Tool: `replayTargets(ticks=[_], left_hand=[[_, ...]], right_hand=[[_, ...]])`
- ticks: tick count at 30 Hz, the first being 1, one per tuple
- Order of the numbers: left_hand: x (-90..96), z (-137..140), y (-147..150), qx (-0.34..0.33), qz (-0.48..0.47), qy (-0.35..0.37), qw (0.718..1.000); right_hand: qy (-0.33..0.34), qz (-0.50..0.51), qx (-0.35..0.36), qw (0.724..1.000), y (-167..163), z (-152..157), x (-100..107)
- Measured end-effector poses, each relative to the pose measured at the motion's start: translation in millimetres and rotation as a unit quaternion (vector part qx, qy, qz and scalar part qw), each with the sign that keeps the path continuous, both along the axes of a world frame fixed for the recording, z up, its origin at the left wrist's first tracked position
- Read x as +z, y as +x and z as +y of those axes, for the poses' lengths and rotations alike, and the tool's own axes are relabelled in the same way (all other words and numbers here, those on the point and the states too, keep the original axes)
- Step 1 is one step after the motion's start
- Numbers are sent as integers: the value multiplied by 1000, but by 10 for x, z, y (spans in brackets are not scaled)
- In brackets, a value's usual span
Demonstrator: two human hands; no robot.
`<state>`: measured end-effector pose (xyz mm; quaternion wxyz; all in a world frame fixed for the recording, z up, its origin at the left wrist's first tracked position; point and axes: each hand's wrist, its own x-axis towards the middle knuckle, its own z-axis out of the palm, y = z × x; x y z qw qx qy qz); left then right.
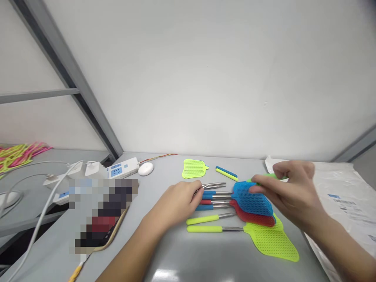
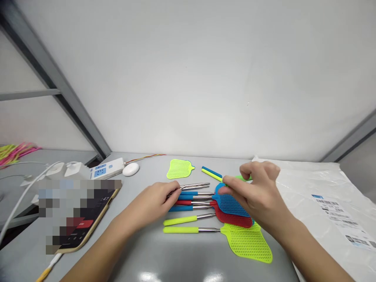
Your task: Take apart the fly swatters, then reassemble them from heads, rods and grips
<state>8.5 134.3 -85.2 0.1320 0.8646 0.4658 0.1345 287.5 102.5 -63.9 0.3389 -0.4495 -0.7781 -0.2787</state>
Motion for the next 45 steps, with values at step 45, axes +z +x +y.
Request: replayTargets(ticks=[45], left_hand=[[-217, -46, 186, -56, 82, 139, 985]], right_hand=[[-496, 85, 171, 847, -648, 248, -259]])
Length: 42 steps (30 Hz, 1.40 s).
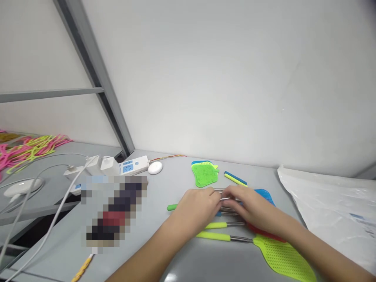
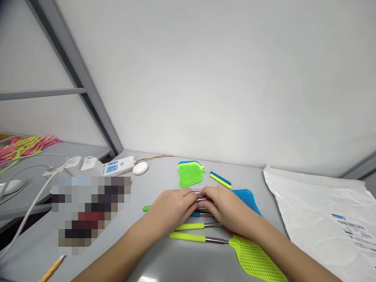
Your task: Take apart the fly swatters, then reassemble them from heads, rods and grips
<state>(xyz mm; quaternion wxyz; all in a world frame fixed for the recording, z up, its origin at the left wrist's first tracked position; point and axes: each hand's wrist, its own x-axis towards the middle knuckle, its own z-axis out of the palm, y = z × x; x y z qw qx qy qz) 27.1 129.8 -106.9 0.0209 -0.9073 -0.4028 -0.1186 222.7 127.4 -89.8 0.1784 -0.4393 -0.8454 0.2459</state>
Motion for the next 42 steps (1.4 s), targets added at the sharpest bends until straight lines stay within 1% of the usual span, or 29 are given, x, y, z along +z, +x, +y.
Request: replayTargets(ticks=[2, 5, 8, 11, 14, 17, 20, 24, 28, 31, 35, 38, 40, 42], left_hand=[[-7, 32, -5, -6, 6, 6, 1000], [25, 147, -139, -2, -9, 21, 1000], [75, 281, -325, 35, -29, 26, 999], [93, 342, -405, 52, -29, 7, 998], [76, 316, -346, 46, -16, -18, 999], [43, 255, -225, 25, -5, -24, 999], [6, 203, -120, 11, 2, -25, 1000], [-23, 175, -68, 12, -11, -32, 999], [-26, 166, -75, -2, -26, -36, 999], [-12, 168, -89, -5, -33, -36, 999], [47, 198, -132, -17, -34, -51, 998], [109, 222, -166, -20, -32, -57, 998], [141, 228, -176, -10, -28, -55, 998], [161, 225, -181, 7, -21, -59, 998]], right_hand=[[41, -6, 1, 999, 59, -2, -131], [88, -4, -12, 996, 202, 64, -265], [112, 12, -46, 993, 361, 153, -304], [126, 15, -70, 989, 443, 209, -304], [164, -15, -58, 985, 424, 203, -312], [215, -64, -33, 974, 347, 156, -335], [252, -115, -26, 960, 273, 115, -359], [278, -146, -31, 949, 229, 94, -367], [292, -170, -28, 941, 200, 75, -376], [280, -164, -29, 945, 177, 53, -372], [256, -156, -18, 954, 182, 37, -298], [297, -166, -11, 940, 228, 58, -229], [330, -181, -4, 926, 268, 86, -201], [344, -196, 6, 918, 299, 115, -190]])
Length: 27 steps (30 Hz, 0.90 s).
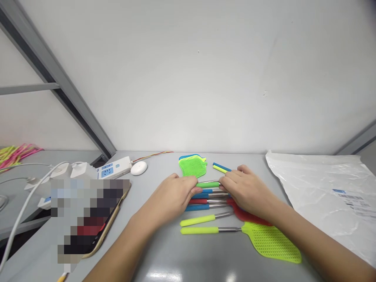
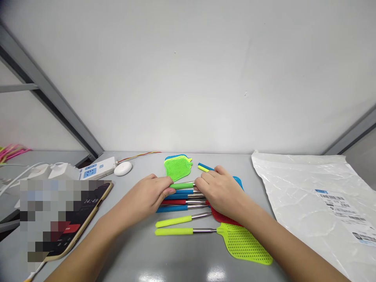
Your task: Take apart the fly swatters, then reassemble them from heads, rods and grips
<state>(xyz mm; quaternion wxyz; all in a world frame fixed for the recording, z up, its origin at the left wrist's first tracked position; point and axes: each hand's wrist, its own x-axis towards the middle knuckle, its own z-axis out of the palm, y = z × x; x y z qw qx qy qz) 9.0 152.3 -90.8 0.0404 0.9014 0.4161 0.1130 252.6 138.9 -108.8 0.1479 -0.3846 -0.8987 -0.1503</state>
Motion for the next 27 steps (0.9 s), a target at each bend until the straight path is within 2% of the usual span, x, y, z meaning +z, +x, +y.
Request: replayTargets(ticks=[3, 9, 12, 15, 17, 20, 23, 25, 27], left_hand=[[33, -13, -18, 15, -5, -46, 999], [168, -44, -106, -8, -72, -184, 980], [178, -33, -140, -19, -90, -208, 974], [83, 3, -122, -28, -109, -202, 973], [-18, 23, -58, -21, -124, -158, 979], [-132, 7, 103, -2, -118, 12, 993], [-129, -67, 263, 26, -75, 153, 985], [-89, -127, 329, 38, -46, 204, 977], [-51, -182, 354, 22, -16, 217, 976]], right_hand=[[12, -17, 4, 1000, 8, 25, 2], [73, -36, 3, 997, -54, 2, 33], [83, -45, 3, 996, -65, -3, 49], [70, -38, 2, 997, -52, 11, 39], [43, -22, -2, 999, -32, 19, 18], [-14, 5, -15, 1000, -3, 2, -3], [-38, 27, -26, 999, -4, -56, 26], [-41, 30, -27, 998, -26, -107, 69], [-42, 20, -23, 999, -50, -163, 122]])
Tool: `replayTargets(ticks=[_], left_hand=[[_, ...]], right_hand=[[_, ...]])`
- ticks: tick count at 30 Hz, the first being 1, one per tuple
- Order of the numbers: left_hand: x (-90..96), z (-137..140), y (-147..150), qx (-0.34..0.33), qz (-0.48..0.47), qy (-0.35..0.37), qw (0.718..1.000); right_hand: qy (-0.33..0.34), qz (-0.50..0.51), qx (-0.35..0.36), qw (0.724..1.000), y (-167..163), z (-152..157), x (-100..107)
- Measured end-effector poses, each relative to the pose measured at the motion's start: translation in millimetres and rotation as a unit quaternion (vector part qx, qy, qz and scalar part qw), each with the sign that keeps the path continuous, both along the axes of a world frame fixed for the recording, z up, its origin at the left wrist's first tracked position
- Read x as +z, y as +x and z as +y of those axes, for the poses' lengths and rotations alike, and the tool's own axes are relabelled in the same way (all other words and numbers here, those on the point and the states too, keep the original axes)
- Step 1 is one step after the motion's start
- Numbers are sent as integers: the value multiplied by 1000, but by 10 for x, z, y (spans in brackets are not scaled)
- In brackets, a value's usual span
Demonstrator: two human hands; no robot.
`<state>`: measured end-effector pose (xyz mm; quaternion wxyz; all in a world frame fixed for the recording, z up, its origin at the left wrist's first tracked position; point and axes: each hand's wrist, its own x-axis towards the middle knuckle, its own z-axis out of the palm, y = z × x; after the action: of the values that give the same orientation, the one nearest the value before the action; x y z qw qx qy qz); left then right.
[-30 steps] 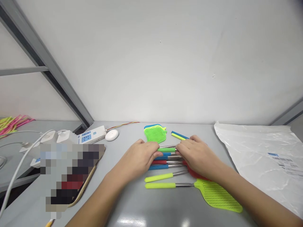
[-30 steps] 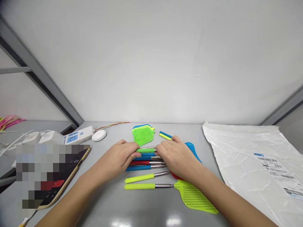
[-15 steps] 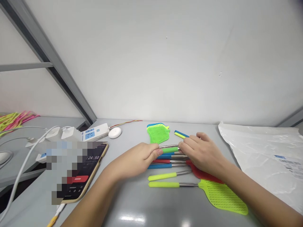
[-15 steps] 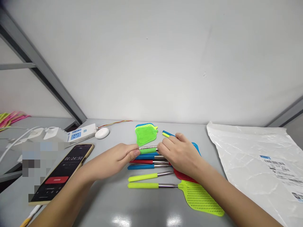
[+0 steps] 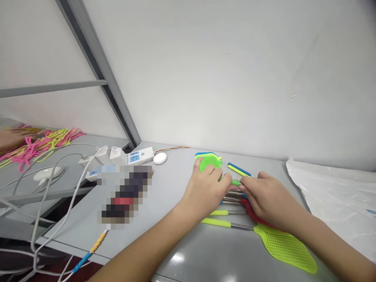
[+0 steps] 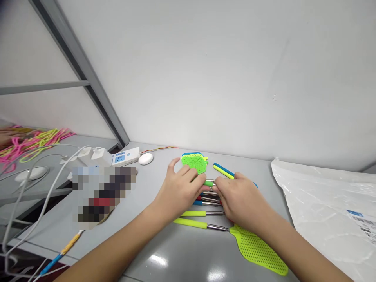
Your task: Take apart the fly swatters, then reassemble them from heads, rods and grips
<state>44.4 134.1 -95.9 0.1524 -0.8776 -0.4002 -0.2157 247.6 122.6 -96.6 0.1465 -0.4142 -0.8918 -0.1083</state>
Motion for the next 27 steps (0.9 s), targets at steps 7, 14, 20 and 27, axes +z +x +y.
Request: replayTargets(ticks=[7, 14, 20, 27], left_hand=[[157, -327, -36, -68, 96, -105, 987], [375, -660, -81, -60, 68, -245, 965], [561, -505, -126, -168, 1, -460, 872], [447, -221, -51, -126, -72, -843, 517]], right_hand=[[-51, -76, 67, 993, 64, -366, 239], [-19, -129, 94, 987, 108, -696, 306], [25, -155, 92, 983, 127, -728, 353], [75, -175, 103, 976, 240, -701, 376]])
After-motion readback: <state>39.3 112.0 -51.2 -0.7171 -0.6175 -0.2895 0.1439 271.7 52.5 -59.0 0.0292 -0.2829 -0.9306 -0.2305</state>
